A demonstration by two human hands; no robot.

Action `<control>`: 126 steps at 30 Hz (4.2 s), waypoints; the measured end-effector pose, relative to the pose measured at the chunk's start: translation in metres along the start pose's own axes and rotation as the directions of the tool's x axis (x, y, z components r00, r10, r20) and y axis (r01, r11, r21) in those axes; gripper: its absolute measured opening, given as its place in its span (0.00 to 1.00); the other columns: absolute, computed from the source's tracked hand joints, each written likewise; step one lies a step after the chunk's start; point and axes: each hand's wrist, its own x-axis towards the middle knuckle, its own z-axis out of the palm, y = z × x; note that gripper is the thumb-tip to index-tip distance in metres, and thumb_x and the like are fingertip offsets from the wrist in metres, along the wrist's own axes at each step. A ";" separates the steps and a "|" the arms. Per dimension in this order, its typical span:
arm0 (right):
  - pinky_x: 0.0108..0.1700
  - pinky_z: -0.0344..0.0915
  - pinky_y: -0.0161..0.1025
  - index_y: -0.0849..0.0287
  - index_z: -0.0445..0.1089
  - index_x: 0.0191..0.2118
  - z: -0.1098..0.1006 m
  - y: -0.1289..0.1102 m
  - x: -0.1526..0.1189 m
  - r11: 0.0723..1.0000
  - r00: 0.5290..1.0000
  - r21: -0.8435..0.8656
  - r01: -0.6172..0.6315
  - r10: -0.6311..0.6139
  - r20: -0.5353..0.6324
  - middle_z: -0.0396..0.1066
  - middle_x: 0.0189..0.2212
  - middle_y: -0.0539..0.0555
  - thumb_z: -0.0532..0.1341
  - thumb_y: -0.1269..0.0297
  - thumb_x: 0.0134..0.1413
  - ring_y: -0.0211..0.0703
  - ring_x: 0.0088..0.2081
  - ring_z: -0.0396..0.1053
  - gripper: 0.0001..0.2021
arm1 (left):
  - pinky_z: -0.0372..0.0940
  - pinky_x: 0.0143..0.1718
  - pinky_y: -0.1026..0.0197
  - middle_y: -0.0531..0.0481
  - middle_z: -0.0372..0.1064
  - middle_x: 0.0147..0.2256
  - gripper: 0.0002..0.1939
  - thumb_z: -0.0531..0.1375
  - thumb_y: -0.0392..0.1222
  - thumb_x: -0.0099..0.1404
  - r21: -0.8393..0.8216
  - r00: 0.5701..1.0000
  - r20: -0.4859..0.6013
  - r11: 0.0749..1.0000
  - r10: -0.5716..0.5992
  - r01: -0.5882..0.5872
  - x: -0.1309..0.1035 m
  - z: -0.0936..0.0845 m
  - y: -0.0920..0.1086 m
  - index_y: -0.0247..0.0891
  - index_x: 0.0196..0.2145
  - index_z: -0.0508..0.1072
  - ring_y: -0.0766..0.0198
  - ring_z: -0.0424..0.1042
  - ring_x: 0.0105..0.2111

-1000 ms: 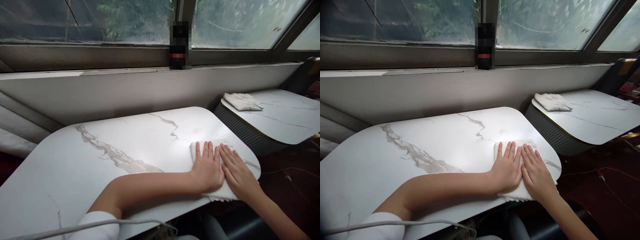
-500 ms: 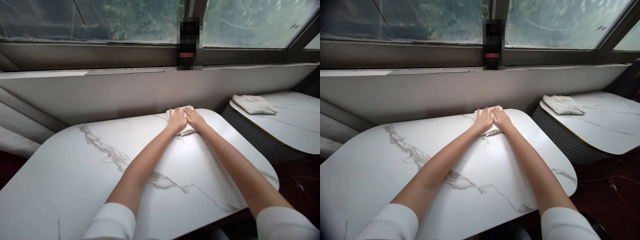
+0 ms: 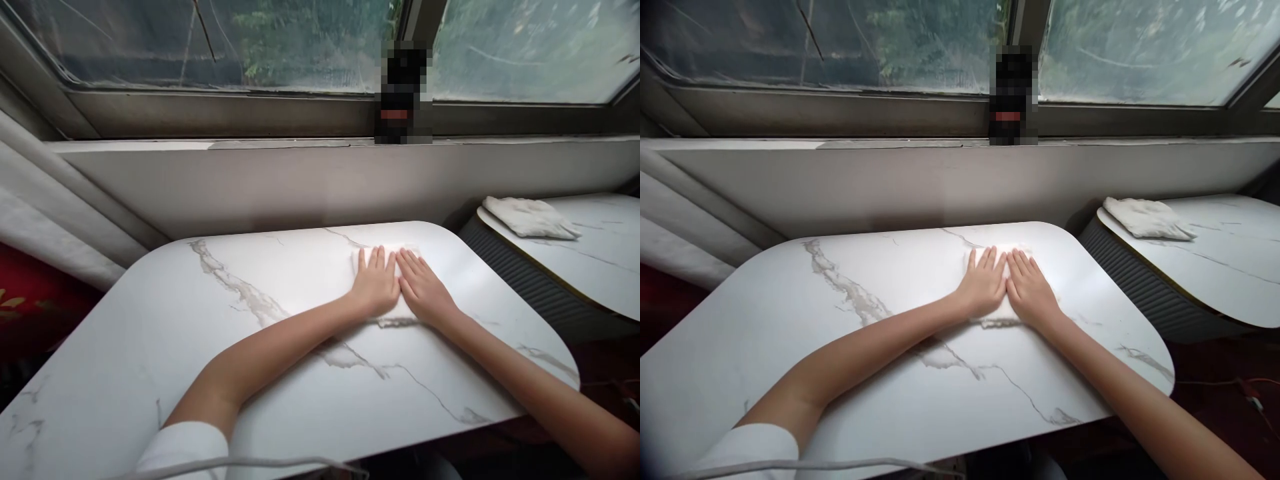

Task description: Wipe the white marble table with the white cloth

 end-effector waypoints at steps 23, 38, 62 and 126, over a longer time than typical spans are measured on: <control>0.64 0.41 0.51 0.74 0.49 0.65 0.023 -0.099 0.106 0.998 0.989 0.010 0.058 -0.059 0.135 0.47 0.65 0.65 0.42 0.67 0.62 0.52 0.66 0.43 0.28 | 0.37 0.65 0.54 0.43 0.49 0.64 0.26 0.38 0.39 0.71 -0.042 0.956 -0.054 0.957 -0.289 0.287 -0.016 -0.016 -0.118 0.28 0.63 0.54 0.61 0.45 0.64; 0.65 0.35 0.54 0.77 0.53 0.63 0.020 -0.111 0.099 0.996 0.995 0.030 0.085 -0.086 0.053 0.52 0.63 0.69 0.44 0.68 0.60 0.54 0.65 0.46 0.27 | 0.40 0.64 0.49 0.40 0.50 0.63 0.26 0.40 0.39 0.70 0.009 0.946 -0.110 0.952 -0.303 0.306 -0.030 -0.015 -0.118 0.28 0.62 0.55 0.58 0.48 0.64; 0.65 0.38 0.51 0.74 0.48 0.65 0.033 -0.213 0.126 0.954 0.969 0.220 0.205 -0.230 0.093 0.46 0.65 0.66 0.42 0.65 0.62 0.52 0.66 0.42 0.28 | 0.36 0.64 0.48 0.40 0.44 0.65 0.26 0.39 0.39 0.71 0.114 0.896 0.003 0.890 -0.444 0.441 -0.113 -0.043 -0.193 0.29 0.64 0.50 0.55 0.41 0.65; 0.65 0.30 0.56 0.81 0.40 0.65 -0.022 -0.410 0.038 0.589 0.786 0.760 0.276 -0.594 0.175 0.35 0.66 0.72 0.50 0.56 0.60 0.57 0.67 0.27 0.37 | 0.43 0.63 0.48 0.46 0.48 0.64 0.26 0.39 0.44 0.71 0.175 0.886 -0.112 0.869 -0.449 0.463 -0.398 -0.093 -0.202 0.40 0.65 0.51 0.58 0.47 0.64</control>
